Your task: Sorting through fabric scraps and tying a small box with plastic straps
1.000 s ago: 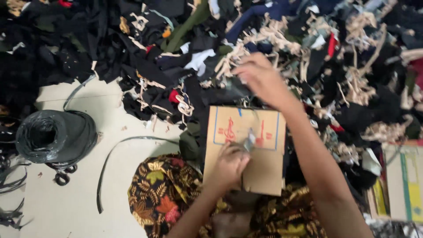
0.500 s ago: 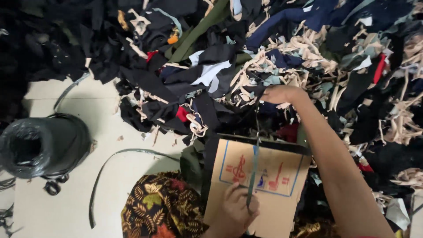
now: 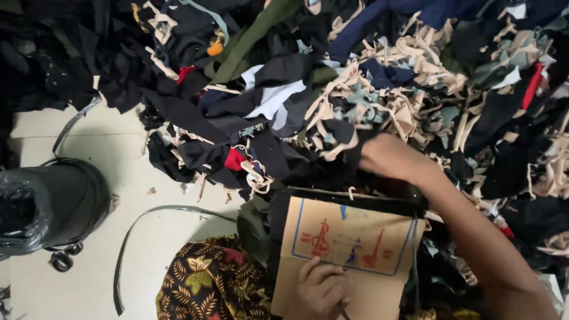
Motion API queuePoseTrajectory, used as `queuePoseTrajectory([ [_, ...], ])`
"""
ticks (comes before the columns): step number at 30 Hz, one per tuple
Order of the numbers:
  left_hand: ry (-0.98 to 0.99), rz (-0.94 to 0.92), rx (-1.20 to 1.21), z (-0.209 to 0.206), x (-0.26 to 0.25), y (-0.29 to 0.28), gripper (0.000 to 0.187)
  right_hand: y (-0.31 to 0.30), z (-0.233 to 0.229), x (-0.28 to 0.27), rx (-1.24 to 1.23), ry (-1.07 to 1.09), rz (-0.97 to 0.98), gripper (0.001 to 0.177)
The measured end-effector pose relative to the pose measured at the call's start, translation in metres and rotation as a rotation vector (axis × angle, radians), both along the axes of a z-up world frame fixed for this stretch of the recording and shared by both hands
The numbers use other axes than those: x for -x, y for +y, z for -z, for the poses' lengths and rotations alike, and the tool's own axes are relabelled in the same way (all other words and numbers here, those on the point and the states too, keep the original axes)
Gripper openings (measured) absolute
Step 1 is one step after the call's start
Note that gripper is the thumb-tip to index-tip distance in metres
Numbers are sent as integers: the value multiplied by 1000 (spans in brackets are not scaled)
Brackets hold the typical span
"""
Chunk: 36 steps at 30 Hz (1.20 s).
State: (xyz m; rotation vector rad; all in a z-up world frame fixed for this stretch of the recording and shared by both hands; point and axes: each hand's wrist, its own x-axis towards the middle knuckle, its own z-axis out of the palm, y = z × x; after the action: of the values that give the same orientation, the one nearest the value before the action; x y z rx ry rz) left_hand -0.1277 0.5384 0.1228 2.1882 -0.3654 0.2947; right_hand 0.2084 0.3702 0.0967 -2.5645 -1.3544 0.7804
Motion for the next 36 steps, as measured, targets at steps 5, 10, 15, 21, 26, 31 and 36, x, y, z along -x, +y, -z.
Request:
queuePoseTrajectory([
  [5,44,-67,-27,-28,-13,-5,18,24,47,0,271,423,48,62],
  [10,-116,-191,-219,-38,-31,-14,40,24,73,1,558,479,453,72],
  [15,-240,-115,-250,-35,-41,-19,14,-10,88,-2,3,431,618,90],
  [21,-217,-62,-333,0,-18,-23,13,3,84,-27,202,228,441,57],
  [26,-227,-56,-360,3,-17,-20,12,20,81,-42,388,49,252,40],
  [31,-269,-86,-382,-8,-24,-18,14,45,-61,-39,467,277,211,47],
  [36,-94,17,-265,-14,-19,-17,26,24,-115,-32,298,420,144,37],
])
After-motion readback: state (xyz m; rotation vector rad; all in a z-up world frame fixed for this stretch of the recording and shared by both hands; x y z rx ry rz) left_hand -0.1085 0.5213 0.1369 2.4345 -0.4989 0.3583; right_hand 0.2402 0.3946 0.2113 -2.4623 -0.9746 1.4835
